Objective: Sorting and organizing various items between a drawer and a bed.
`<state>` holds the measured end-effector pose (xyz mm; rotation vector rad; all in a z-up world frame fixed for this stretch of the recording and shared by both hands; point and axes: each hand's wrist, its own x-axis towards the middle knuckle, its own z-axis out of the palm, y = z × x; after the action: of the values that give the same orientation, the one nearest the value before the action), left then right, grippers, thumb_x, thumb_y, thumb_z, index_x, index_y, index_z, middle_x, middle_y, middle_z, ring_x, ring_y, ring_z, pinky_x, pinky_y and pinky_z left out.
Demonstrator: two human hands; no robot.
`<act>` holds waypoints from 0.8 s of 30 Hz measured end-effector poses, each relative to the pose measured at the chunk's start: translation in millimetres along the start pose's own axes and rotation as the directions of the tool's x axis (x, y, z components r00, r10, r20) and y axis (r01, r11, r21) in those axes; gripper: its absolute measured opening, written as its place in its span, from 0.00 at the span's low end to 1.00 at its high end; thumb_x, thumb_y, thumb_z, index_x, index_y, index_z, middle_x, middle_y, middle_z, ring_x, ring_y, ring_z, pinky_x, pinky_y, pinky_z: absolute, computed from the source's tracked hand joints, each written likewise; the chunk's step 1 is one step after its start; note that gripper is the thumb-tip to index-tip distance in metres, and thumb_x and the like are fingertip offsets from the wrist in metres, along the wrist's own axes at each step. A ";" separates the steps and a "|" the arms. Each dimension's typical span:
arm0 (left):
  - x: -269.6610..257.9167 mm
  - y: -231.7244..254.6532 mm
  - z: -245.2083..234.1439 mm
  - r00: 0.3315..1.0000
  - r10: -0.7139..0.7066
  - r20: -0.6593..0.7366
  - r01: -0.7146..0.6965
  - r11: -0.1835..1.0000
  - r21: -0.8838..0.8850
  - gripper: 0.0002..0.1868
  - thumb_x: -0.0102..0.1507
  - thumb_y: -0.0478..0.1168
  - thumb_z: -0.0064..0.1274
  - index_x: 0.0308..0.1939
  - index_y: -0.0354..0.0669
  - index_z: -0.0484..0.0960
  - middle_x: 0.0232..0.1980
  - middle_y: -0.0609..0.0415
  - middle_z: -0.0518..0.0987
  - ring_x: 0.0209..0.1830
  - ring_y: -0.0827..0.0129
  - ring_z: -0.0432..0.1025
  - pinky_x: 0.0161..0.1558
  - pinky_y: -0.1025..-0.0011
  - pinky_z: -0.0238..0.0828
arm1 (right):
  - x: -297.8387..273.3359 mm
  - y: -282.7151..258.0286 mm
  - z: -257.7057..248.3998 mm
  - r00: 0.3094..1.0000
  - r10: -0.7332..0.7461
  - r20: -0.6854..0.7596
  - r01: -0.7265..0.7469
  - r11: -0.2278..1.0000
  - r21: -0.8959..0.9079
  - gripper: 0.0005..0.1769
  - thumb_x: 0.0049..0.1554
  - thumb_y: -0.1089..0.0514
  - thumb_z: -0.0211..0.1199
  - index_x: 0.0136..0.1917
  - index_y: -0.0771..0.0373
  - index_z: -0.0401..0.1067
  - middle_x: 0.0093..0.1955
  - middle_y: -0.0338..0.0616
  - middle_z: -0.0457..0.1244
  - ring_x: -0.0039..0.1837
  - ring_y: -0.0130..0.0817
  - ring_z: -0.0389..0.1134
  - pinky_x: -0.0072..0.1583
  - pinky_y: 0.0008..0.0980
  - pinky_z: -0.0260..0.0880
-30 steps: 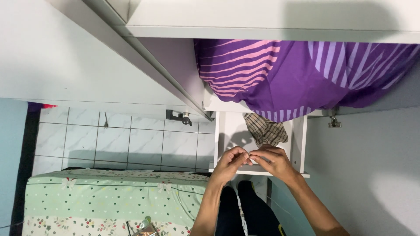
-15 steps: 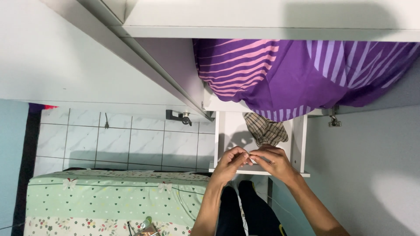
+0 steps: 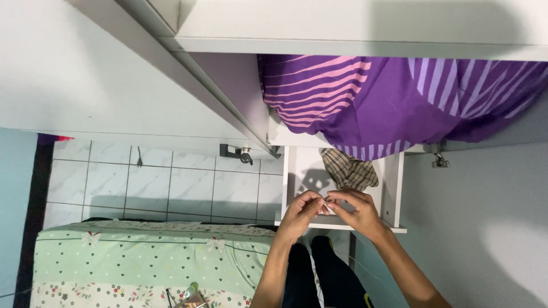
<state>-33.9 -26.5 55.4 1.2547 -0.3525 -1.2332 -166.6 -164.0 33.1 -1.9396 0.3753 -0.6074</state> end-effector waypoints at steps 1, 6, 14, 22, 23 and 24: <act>-1.3 1.6 -0.8 1.000 0.002 -0.001 -0.002 1.000 -0.003 0.07 0.70 0.37 0.52 0.39 0.36 0.80 0.29 0.54 0.71 0.33 0.74 0.66 0.40 0.76 0.68 | -2.6 2.0 1.7 1.000 -0.001 0.003 0.001 1.000 -0.002 0.13 0.54 0.65 0.68 0.54 0.62 0.80 0.39 0.45 0.74 0.37 0.35 0.72 0.41 0.37 0.70; -7.3 0.7 -18.1 0.998 0.039 -0.051 -0.036 0.998 0.061 0.05 0.70 0.34 0.50 0.40 0.38 0.79 0.31 0.53 0.75 0.35 0.74 0.67 0.40 0.76 0.65 | -0.6 -0.5 25.3 0.984 0.179 0.019 -0.180 0.981 0.072 0.08 0.56 0.64 0.66 0.50 0.63 0.81 0.32 0.42 0.71 0.35 0.28 0.64 0.38 0.33 0.63; -72.4 -1.4 -90.1 0.899 0.242 -0.366 -0.205 0.969 0.139 0.04 0.69 0.33 0.52 0.39 0.41 0.79 0.30 0.52 0.79 0.33 0.76 0.67 0.38 0.75 0.64 | 27.8 -54.4 120.9 0.937 0.287 0.200 -0.313 0.943 0.114 0.08 0.53 0.71 0.67 0.46 0.64 0.81 0.30 0.43 0.70 0.36 0.28 0.61 0.43 0.35 0.67; -217.9 -72.9 -184.7 0.582 0.236 -0.778 -0.257 0.961 0.099 0.04 0.70 0.34 0.47 0.40 0.42 0.77 0.31 0.51 0.79 0.37 0.70 0.72 0.39 0.73 0.66 | -13.3 -99.4 293.2 0.788 0.222 0.574 -0.315 0.947 0.066 0.12 0.59 0.69 0.63 0.56 0.65 0.79 0.39 0.50 0.74 0.40 0.32 0.68 0.49 0.36 0.70; -237.4 -90.5 -196.6 0.513 0.223 -0.829 -0.212 0.969 0.130 0.03 0.69 0.35 0.49 0.41 0.41 0.77 0.31 0.49 0.79 0.37 0.67 0.72 0.37 0.70 0.66 | -22.2 -102.9 317.2 0.741 0.217 0.635 -0.306 0.951 0.032 0.13 0.59 0.69 0.63 0.57 0.66 0.78 0.41 0.51 0.74 0.42 0.33 0.69 0.50 0.36 0.70; -256.3 -108.3 -207.2 0.440 0.206 -0.874 -0.159 0.976 0.150 0.03 0.68 0.35 0.50 0.42 0.40 0.77 0.31 0.47 0.79 0.36 0.63 0.72 0.36 0.67 0.66 | -31.7 -106.2 340.6 0.690 0.214 0.692 -0.295 0.955 -0.002 0.14 0.59 0.70 0.62 0.58 0.66 0.76 0.43 0.53 0.74 0.44 0.34 0.70 0.50 0.37 0.71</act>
<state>-23.2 314.3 -8.6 1.6773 0.2760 -0.2311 -0.5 151.8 2.6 -1.8105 0.1211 0.2963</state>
